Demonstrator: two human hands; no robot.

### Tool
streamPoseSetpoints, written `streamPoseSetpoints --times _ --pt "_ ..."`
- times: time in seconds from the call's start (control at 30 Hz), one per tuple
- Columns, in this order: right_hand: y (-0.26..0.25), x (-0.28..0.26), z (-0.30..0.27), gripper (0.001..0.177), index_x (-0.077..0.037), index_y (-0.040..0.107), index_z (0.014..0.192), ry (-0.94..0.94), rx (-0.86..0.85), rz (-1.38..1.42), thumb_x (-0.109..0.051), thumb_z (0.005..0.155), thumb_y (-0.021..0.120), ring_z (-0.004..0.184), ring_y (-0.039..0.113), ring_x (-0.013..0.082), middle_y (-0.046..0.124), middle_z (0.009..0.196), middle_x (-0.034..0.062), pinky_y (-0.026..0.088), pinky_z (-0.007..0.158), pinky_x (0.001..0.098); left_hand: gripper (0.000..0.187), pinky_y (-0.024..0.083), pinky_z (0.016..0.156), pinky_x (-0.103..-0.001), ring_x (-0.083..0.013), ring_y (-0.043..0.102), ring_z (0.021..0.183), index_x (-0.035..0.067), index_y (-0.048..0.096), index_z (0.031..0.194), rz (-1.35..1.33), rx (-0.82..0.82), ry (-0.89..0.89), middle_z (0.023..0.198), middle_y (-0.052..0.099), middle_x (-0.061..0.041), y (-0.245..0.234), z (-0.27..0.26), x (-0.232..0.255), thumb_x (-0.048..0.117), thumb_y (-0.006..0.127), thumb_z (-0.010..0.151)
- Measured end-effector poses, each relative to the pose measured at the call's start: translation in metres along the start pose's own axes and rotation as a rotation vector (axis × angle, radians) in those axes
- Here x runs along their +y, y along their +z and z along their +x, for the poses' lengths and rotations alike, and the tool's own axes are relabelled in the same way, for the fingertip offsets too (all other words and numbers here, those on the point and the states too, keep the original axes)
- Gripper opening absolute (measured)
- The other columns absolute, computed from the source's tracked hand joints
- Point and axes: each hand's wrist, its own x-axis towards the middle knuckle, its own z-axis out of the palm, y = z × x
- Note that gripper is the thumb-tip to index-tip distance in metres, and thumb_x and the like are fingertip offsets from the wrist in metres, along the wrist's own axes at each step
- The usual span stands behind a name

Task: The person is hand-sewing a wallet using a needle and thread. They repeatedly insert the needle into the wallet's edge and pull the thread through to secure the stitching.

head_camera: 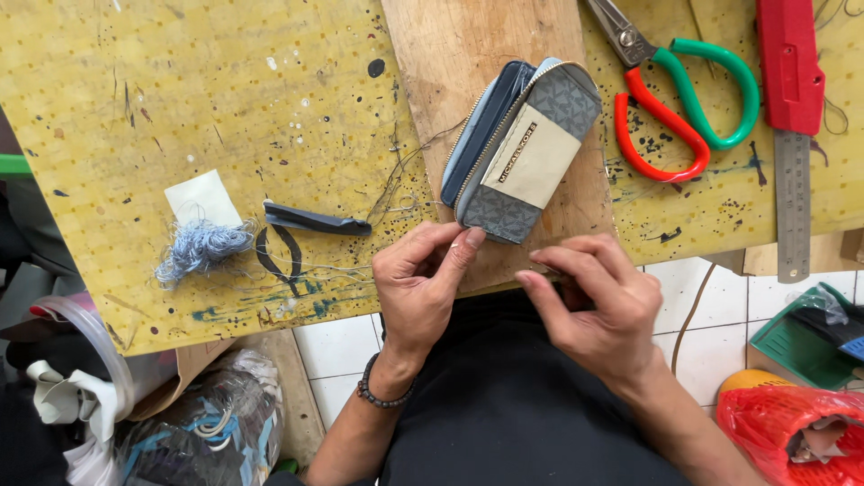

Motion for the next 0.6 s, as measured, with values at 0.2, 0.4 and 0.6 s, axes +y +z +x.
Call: streamPoseSetpoints --times 0.2,0.4,0.6 --pt "0.025 0.001 0.011 0.018 -0.009 0.081 0.1 -0.213 0.131 -0.124 -0.014 0.086 0.091 0.061 0.063 0.0178 0.07 0.09 0.0072 0.056 0.058 0.031 0.002 0.048 0.047 -0.022 -0.005 0.055 0.047 0.002 0.081 0.09 -0.06 0.013 -0.042 0.057 0.062 -0.005 0.003 -0.004 -0.001 0.003 0.081 0.091" --pt "0.014 -0.004 0.016 0.007 -0.006 0.08 0.092 -0.098 0.044 0.032 0.0 0.089 0.082 0.072 0.072 0.0218 0.073 0.084 0.0081 0.057 0.066 0.0315 0.004 0.049 0.047 -0.023 -0.007 0.059 0.049 0.004 0.08 0.088 -0.006 -0.012 -0.007 0.054 0.062 -0.005 0.002 0.001 0.004 0.004 0.08 0.092" --pt "-0.014 0.027 -0.007 0.004 0.002 0.072 0.094 0.526 -0.131 0.598 -0.002 0.094 0.071 0.067 0.051 0.0058 0.059 0.075 0.0049 0.047 0.063 0.0232 0.004 0.05 0.051 -0.026 -0.0069 0.056 0.054 0.007 0.08 0.089 0.032 -0.005 0.001 0.058 0.064 -0.005 0.001 0.004 0.002 0.007 0.08 0.093"
